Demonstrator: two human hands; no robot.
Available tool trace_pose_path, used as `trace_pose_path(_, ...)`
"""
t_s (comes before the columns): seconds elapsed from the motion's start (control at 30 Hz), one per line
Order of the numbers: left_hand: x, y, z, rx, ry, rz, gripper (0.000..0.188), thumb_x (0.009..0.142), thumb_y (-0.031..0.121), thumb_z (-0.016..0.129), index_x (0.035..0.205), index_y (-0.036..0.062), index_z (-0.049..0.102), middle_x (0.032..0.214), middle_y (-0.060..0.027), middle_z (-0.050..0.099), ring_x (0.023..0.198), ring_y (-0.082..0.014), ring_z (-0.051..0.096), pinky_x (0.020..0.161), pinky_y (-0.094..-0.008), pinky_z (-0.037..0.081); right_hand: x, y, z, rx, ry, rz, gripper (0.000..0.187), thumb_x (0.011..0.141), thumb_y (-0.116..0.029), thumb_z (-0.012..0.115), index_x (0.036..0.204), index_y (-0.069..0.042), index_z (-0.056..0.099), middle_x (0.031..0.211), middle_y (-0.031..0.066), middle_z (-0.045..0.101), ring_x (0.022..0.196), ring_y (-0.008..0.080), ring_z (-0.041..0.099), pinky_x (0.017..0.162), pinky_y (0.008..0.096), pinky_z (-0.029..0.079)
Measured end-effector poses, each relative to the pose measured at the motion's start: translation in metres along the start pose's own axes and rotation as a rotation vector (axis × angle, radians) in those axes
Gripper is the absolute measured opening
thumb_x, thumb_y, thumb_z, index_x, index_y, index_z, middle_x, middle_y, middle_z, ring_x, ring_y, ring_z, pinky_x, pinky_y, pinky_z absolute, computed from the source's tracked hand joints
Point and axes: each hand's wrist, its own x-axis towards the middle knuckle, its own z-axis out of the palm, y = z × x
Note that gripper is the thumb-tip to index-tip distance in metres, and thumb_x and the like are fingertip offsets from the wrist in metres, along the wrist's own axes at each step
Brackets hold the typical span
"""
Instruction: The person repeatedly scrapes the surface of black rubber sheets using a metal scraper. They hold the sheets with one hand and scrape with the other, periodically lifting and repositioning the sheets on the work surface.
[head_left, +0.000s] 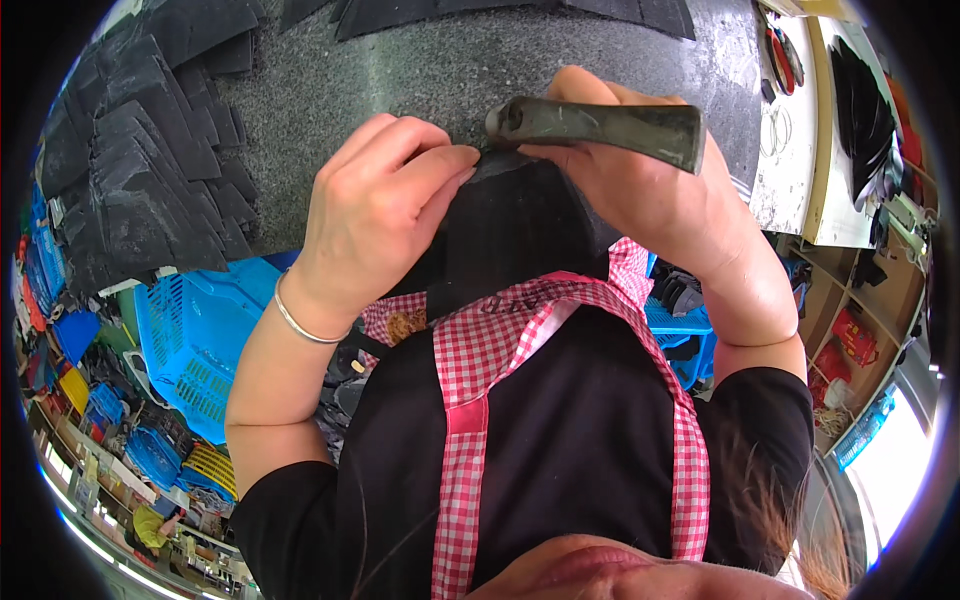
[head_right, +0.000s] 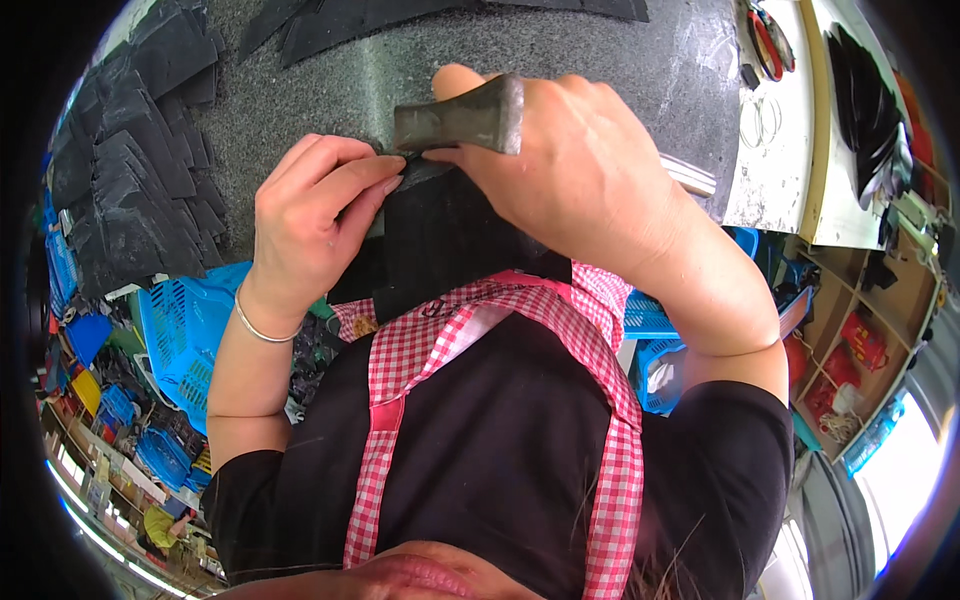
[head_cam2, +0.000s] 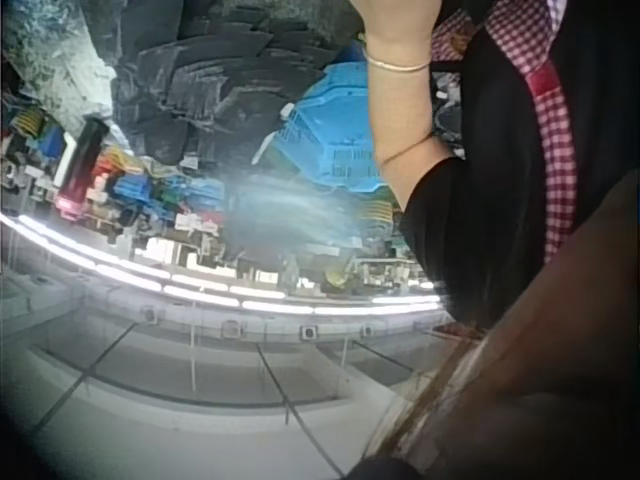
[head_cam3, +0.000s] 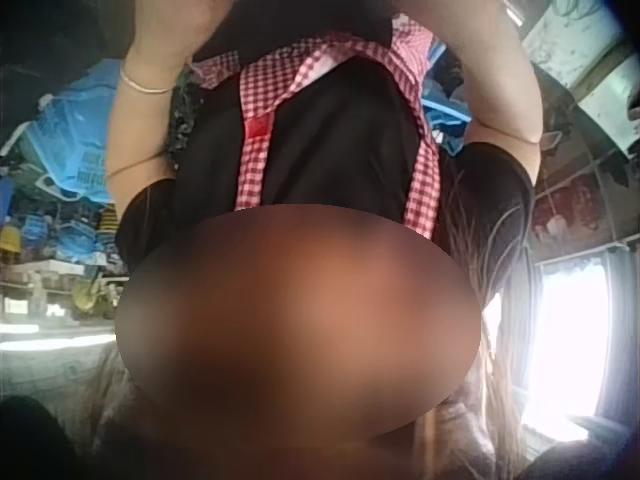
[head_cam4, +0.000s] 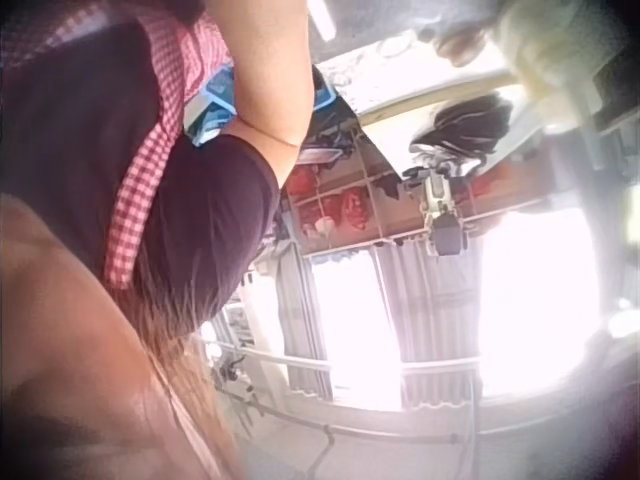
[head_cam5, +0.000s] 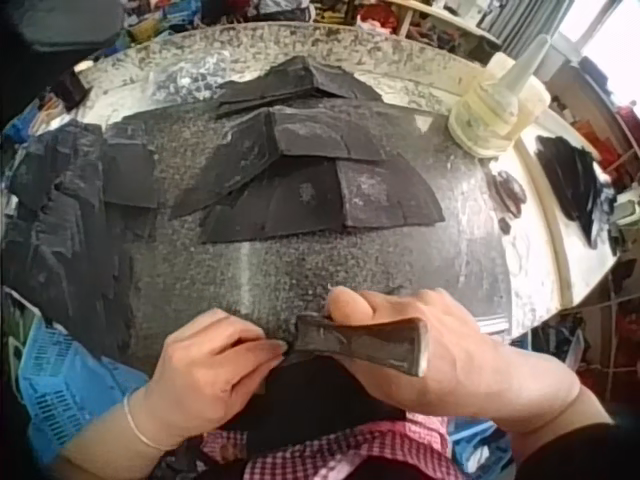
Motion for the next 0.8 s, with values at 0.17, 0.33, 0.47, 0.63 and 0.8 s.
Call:
trace_pose_path(0.17,-0.005,-0.004,-0.004,-0.06,-0.006,-0.027,0.016,0.081,0.003,0.087,0.096,0.0062,0.08,0.093,-0.005,0.071,0.085,-0.0263,0.07,0.074,-0.0375,0.059,0.006,-0.001,0.001,0.032,-0.033,0.01,0.029,0.096,-0.023,0.084,0.095,-0.008,0.06,0.076,0.0148,0.067,0.076,0.0408,0.072,0.061,0.0481,0.054)
trace_pose_path(0.33,-0.011,0.005,0.0,0.088,0.027,0.071,0.025,0.075,0.006,0.089,0.098,0.0067,0.08,0.094,-0.0049,0.071,0.085,-0.0263,0.07,0.073,-0.0379,0.059,0.007,-0.01,0.008,0.028,0.021,-0.02,0.025,0.095,-0.02,0.084,0.096,-0.009,0.061,0.074,0.0122,0.068,0.073,0.0404,0.071,0.06,0.048,0.055)
trace_pose_path(0.47,-0.028,0.035,0.018,-0.069,-0.035,0.282,0.037,0.08,0.016,0.085,0.115,0.0077,0.081,0.111,-0.0057,0.074,0.11,-0.0308,0.071,0.095,-0.0444,0.061,0.016,-0.005,0.006,0.052,-0.009,-0.098,0.023,0.095,-0.018,0.083,0.096,-0.008,0.062,0.077,0.0113,0.068,0.071,0.0398,0.07,0.059,0.0475,0.054)
trace_pose_path(0.63,-0.031,0.036,0.053,-0.007,-0.235,0.345,0.05,0.092,0.02,0.068,0.14,0.0103,0.069,0.142,-0.009,0.065,0.139,-0.0324,0.061,0.124,-0.0503,0.045,0.009,-0.011,0.013,-0.121,0.001,-0.218,0.024,0.098,-0.024,0.08,0.097,-0.008,0.061,0.074,0.0119,0.064,0.066,0.0366,0.07,0.053,0.0444,0.053)
trace_pose_path(0.8,-0.03,0.048,0.051,-0.139,-0.309,0.353,0.051,0.095,0.018,0.065,0.145,0.0091,0.067,0.146,-0.0118,0.063,0.145,-0.0355,0.057,0.129,-0.0544,0.041,-0.001,-0.015,0.009,-0.015,0.054,-0.144,0.024,0.099,-0.024,0.079,0.098,-0.009,0.061,0.076,0.0135,0.066,0.067,0.0388,0.07,0.054,0.0469,0.053)
